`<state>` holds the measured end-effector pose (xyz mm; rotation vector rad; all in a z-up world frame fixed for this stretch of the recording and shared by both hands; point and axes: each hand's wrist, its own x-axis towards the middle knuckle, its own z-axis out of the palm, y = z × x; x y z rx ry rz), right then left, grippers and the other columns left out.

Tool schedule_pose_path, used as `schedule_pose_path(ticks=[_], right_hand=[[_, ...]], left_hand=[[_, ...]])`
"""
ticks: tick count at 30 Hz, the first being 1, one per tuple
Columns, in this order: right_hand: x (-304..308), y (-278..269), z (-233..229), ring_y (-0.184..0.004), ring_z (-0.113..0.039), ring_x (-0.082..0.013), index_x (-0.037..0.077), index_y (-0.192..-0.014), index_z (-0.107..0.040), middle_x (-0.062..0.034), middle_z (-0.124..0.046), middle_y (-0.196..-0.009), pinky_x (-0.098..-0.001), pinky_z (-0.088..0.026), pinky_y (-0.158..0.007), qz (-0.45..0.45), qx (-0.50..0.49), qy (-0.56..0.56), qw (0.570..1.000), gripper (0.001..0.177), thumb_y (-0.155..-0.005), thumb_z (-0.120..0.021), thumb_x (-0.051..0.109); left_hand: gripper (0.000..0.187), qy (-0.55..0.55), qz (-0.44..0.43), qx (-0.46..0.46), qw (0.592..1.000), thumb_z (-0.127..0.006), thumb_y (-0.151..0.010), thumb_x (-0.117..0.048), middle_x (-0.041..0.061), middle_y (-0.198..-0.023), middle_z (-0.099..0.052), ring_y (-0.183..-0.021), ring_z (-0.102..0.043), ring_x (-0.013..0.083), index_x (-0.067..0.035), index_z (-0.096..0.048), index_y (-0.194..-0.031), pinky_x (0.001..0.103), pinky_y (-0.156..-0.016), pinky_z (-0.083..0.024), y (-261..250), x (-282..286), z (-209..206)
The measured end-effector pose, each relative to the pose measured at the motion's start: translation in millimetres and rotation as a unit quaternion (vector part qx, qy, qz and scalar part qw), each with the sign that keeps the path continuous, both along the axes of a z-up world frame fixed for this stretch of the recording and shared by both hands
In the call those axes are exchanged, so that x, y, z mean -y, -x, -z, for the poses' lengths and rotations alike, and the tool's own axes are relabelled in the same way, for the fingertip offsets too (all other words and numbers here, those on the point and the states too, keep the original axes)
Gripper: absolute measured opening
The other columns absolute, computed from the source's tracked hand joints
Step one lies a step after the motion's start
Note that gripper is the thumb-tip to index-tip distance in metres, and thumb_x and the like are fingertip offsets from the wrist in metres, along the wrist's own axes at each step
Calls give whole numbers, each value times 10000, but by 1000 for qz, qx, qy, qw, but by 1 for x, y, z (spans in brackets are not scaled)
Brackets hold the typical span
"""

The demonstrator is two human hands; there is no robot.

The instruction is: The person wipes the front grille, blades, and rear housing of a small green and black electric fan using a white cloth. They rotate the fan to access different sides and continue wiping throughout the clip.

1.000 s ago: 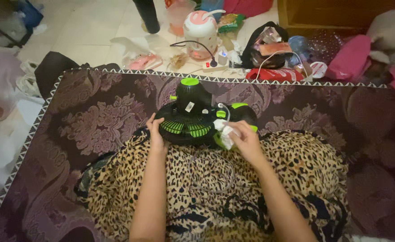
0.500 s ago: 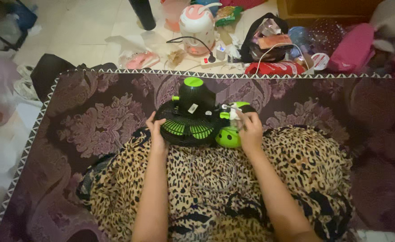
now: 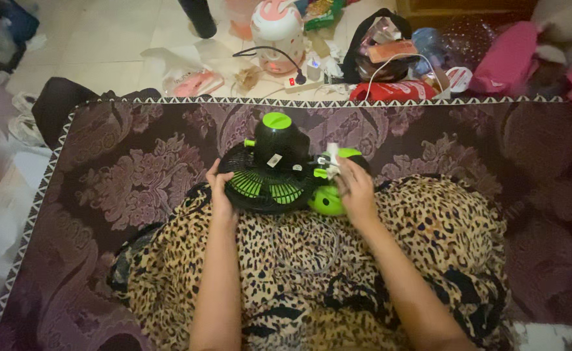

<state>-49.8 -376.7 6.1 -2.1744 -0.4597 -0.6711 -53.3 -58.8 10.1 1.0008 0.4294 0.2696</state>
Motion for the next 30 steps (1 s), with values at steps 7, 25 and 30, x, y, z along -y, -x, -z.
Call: schedule_pose_path(ticks=[7,25,30], right_hand=[[62,10,22,-971,-658,-359,105,-1134,-765,-161,-671,-1099,-458,-520,-847,110,-91,87,986,255,-914,-642,64],[44,-51,-4,-1100,-492,-399,54,-1183,-704,-224,-532,-1182,-532,-444,-864,-87,-155,234,956,656,-727,-865,497],[35,-61,24,-1197,-467,-359,132,-1165,-718,-122,-568,-1266,-507,-397,-942,-143,-225,244,933,587,-662,-868,395]], left_hand=[[667,-47,11,11,999,-610,-814,-155,130,-1315,-574,-1140,-586,266,-166,-433,-1457,392,-981,-501,-1,4,3],[657,9,27,11,1000,-585,-821,-165,143,-1320,-568,-1137,-602,294,-197,-426,-1458,442,-958,-546,-2,0,0],[684,-41,41,28,998,-574,-780,-145,123,-1390,-553,-1178,-588,278,-185,-460,-1453,402,-1005,-511,-4,-3,8]])
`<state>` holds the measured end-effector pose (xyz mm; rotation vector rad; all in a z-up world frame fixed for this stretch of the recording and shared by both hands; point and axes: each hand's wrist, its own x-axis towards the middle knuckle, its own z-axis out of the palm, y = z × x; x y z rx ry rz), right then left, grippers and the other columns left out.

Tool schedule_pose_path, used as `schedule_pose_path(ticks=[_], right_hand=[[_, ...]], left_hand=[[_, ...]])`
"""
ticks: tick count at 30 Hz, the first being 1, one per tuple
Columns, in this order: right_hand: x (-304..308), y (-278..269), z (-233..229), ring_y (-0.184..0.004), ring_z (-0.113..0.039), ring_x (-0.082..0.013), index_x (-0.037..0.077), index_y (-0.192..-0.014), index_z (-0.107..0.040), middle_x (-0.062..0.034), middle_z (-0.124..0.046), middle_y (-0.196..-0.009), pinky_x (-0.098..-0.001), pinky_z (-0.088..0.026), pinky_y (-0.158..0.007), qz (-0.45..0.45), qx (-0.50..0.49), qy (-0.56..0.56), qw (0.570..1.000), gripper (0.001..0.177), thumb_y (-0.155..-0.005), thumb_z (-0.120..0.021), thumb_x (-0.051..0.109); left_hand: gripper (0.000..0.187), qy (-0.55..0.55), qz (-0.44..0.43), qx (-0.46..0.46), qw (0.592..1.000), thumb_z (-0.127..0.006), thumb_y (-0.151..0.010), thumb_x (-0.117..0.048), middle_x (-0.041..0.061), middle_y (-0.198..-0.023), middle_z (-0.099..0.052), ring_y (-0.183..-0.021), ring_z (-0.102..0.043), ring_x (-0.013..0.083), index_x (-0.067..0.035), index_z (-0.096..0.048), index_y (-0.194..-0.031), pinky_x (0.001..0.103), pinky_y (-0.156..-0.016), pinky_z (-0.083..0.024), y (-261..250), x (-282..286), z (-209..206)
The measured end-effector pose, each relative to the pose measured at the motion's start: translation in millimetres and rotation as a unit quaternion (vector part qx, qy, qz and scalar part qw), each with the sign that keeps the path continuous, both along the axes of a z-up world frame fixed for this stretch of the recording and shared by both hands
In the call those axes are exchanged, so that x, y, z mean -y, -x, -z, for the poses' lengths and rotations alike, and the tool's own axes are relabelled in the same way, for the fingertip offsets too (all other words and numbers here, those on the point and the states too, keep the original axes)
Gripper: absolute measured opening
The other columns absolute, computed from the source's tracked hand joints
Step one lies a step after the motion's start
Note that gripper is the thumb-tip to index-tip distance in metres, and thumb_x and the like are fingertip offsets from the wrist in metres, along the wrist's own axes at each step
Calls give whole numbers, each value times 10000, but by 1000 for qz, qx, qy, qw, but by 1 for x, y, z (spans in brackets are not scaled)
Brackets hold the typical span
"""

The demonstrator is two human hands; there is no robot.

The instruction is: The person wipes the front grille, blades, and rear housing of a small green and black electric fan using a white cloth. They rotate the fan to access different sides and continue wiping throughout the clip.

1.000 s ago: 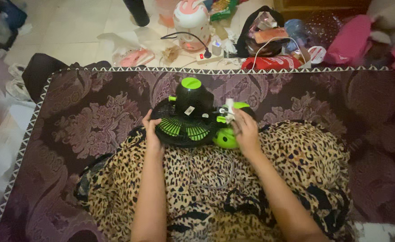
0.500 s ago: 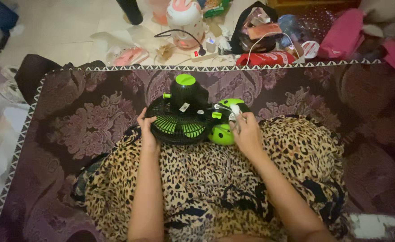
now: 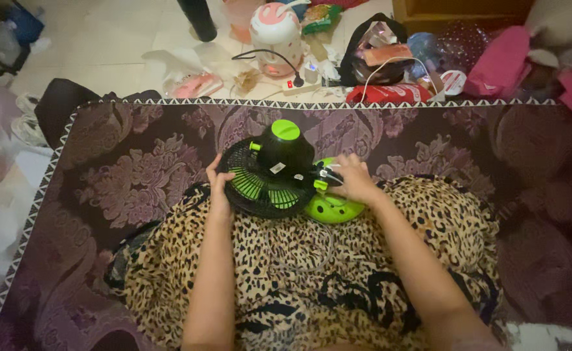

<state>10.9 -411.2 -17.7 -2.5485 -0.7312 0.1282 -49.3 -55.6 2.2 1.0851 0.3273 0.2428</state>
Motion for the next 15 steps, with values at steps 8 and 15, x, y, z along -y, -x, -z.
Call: schedule_pose_path(ticks=[8,15], right_hand=[[-14,34,27,-1149,-492,-423,-13,-1161,-561,-240,-514,-1228,-518,-403,-954,148,192,-131,961,684,-596,-883,199],[3,8,18,-1082,-560,-359,102,-1067,-679,-117,-601,-1096,-481,-396,-831,-37,134,-82,987,629,-515,-896,310]], left_hand=[[690,2,-5,-3,1000,-600,-774,-150,148,-1386,-550,-1188,-576,292,-185,-458,-1448,407,-1003,-504,-3,1,4],[701,-171,-5,-103,980,-590,-811,-167,65,-1509,-428,-1319,-404,226,-223,-472,-1501,422,-1031,-365,0,4,-14]])
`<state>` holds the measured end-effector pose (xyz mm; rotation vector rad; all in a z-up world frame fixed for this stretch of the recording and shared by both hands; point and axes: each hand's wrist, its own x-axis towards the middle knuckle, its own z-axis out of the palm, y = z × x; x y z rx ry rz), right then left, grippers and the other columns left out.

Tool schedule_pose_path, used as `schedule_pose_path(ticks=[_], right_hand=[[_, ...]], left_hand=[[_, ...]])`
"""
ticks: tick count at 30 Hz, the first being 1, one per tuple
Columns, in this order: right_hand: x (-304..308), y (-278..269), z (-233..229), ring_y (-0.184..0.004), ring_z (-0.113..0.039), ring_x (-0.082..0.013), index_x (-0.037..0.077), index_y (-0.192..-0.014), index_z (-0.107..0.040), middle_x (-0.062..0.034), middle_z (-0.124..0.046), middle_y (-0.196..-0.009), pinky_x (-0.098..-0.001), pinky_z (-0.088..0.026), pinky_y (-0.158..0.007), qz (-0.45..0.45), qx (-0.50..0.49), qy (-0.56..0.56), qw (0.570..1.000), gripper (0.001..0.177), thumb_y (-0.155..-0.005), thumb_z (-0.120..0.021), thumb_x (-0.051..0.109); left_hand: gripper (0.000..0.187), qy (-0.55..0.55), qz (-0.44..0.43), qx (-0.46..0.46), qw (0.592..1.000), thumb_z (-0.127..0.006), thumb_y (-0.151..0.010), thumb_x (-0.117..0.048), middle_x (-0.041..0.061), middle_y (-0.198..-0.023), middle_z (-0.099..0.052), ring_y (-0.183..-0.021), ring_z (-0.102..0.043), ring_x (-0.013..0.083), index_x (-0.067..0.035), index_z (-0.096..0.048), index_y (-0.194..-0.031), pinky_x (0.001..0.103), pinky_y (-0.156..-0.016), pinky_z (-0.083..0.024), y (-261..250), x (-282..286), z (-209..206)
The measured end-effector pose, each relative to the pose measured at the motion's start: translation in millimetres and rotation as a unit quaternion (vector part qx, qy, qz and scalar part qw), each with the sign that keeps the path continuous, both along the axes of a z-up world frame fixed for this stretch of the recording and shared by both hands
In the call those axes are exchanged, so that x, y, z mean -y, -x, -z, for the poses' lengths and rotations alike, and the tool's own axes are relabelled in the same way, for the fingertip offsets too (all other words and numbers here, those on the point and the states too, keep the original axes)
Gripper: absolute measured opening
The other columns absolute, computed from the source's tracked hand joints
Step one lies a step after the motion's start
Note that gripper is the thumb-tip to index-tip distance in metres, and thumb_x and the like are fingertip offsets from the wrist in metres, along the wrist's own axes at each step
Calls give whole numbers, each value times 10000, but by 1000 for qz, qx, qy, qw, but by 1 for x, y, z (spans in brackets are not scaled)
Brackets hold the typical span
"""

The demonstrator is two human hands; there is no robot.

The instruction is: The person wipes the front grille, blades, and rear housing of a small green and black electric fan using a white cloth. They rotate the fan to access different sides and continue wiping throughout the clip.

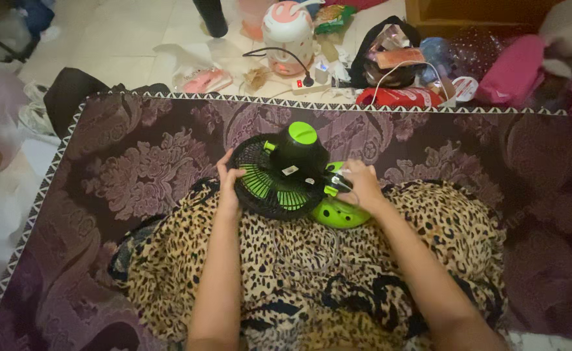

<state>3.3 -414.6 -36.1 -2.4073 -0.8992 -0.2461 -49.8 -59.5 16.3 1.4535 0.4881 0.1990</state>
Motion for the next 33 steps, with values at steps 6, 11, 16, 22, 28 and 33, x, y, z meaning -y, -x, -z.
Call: schedule_pose_path(ticks=[6,11,16,22,28,33], right_hand=[[-12,6,2,-1058,-546,-351,113,-1057,-653,-130,-564,-1062,-455,-396,-870,104,15,-26,994,534,-664,-874,398],[-16,32,-18,-1075,-548,-394,88,-1205,-647,-180,-577,-1154,-491,-419,-881,79,33,-97,992,626,-682,-856,361],[-8,20,-32,-1194,-574,-421,56,-1213,-632,-215,-627,-1258,-499,-427,-996,-21,-28,-61,998,755,-603,-913,402],[6,19,14,-1215,-570,-386,55,-1322,-597,-195,-635,-1317,-475,-421,-1005,-2,-82,-72,994,829,-579,-898,267],[33,8,51,-1160,-593,-255,67,-1400,-499,-101,-617,-1293,-395,-531,-921,13,-427,-546,721,768,-667,-729,84],[39,-16,-6,-859,-563,-218,-63,-1317,-671,-149,-689,-1097,-316,-459,-694,100,-392,-645,648,388,-997,-654,155]], left_hand=[[669,170,23,73,982,-569,-801,-139,156,-1358,-566,-1173,-590,298,-188,-434,-1453,421,-980,-507,1,6,-4],[673,172,23,87,981,-564,-788,-129,120,-1341,-593,-1157,-606,268,-182,-432,-1446,381,-969,-521,2,4,0],[676,211,34,89,973,-557,-769,-118,117,-1298,-611,-1136,-607,261,-161,-477,-1439,381,-971,-524,3,0,-6],[701,164,56,74,982,-559,-775,-135,126,-1294,-602,-1127,-593,271,-184,-465,-1468,386,-972,-507,4,8,-17],[690,57,50,94,993,-617,-822,-190,44,-1468,-517,-1310,-504,220,-164,-476,-1497,373,-1066,-432,5,7,-8],[643,204,45,50,977,-708,-864,-276,129,-1309,-626,-1187,-605,285,-125,-509,-1457,428,-999,-494,-4,3,12]])
